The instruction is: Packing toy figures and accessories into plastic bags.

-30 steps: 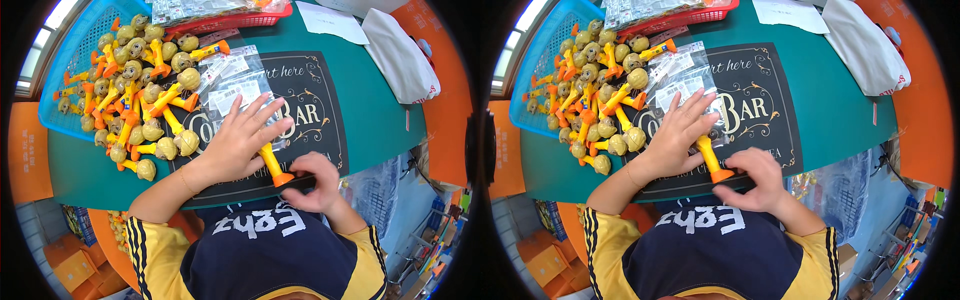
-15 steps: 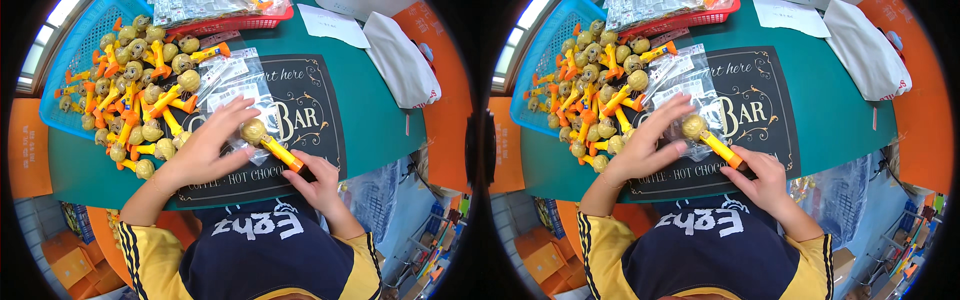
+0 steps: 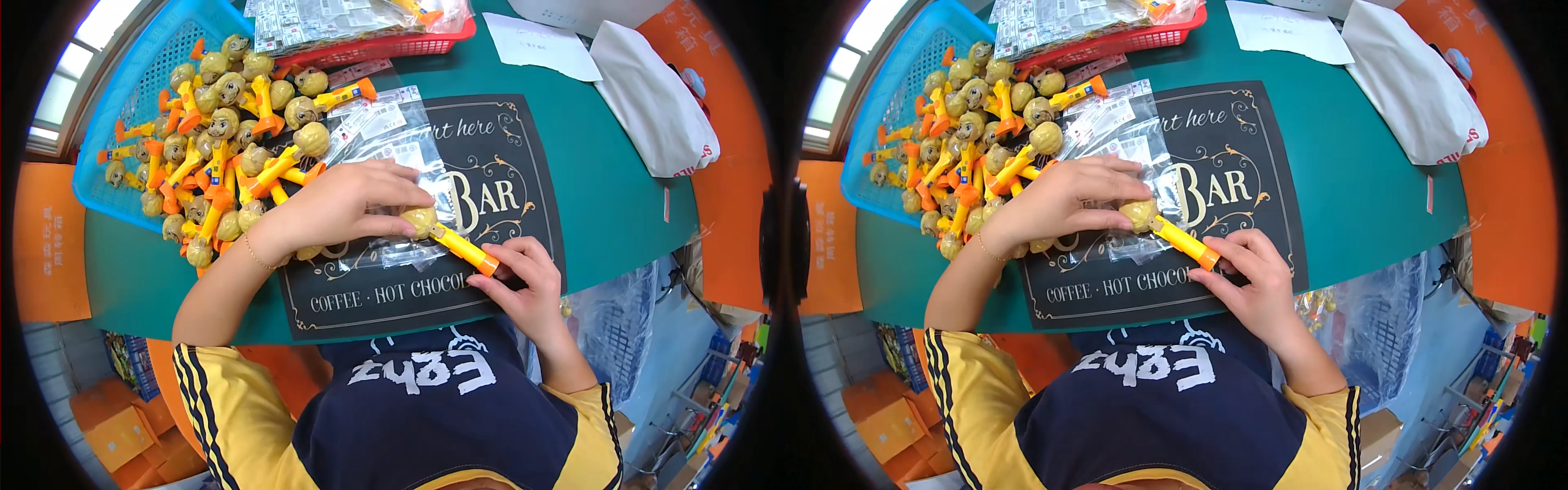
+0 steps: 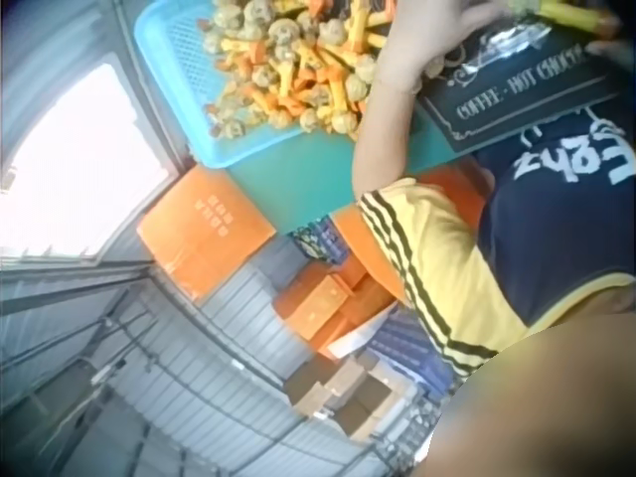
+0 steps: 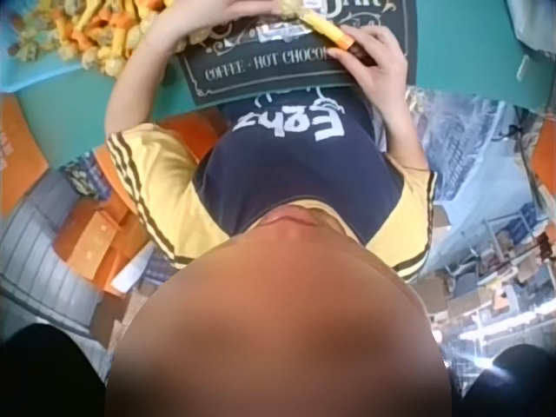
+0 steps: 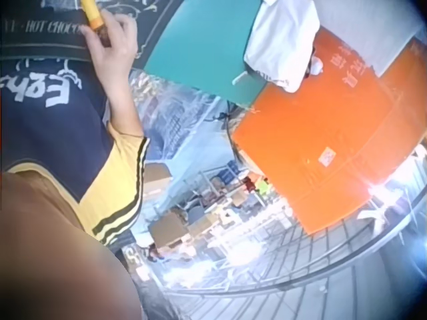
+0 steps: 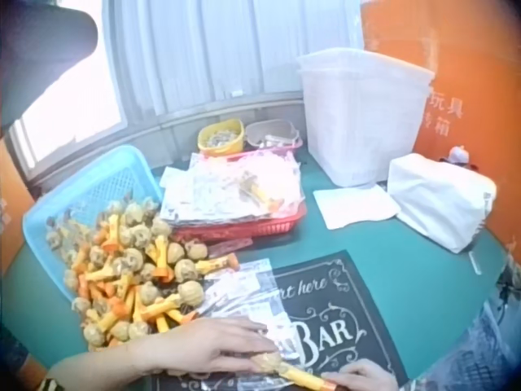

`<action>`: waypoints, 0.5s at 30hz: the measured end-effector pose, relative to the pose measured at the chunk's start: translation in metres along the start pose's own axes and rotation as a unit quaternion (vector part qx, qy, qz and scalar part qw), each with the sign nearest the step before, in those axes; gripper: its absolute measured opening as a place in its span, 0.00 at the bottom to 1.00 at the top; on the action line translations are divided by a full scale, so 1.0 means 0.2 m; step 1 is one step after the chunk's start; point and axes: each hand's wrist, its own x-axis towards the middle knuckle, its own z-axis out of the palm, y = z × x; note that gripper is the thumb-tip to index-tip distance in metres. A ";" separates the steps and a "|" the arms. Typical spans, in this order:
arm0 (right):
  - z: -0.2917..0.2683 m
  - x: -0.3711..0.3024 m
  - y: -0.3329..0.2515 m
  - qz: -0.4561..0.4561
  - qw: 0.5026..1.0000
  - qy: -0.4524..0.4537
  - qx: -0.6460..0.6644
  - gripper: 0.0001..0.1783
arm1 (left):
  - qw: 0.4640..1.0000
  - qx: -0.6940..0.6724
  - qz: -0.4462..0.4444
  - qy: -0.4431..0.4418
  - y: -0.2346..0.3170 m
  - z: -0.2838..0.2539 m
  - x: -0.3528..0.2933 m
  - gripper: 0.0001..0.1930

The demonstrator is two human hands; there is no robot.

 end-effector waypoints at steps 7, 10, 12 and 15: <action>-0.04 0.01 0.06 0.047 0.996 -0.003 0.074 0.22 | 0.989 -0.144 -0.028 0.018 -0.02 0.06 0.08 0.12; -0.06 0.01 0.04 0.147 0.972 -0.010 0.182 0.21 | 0.989 -0.137 -0.037 0.043 0.03 0.09 0.09 0.10; -0.05 0.01 0.04 0.141 0.964 -0.004 0.224 0.21 | 0.994 -0.078 0.031 0.070 0.08 0.15 0.09 0.09; -0.04 0.01 0.00 0.125 0.959 0.007 0.253 0.21 | 0.994 -0.056 0.036 0.083 0.18 0.16 0.12 0.07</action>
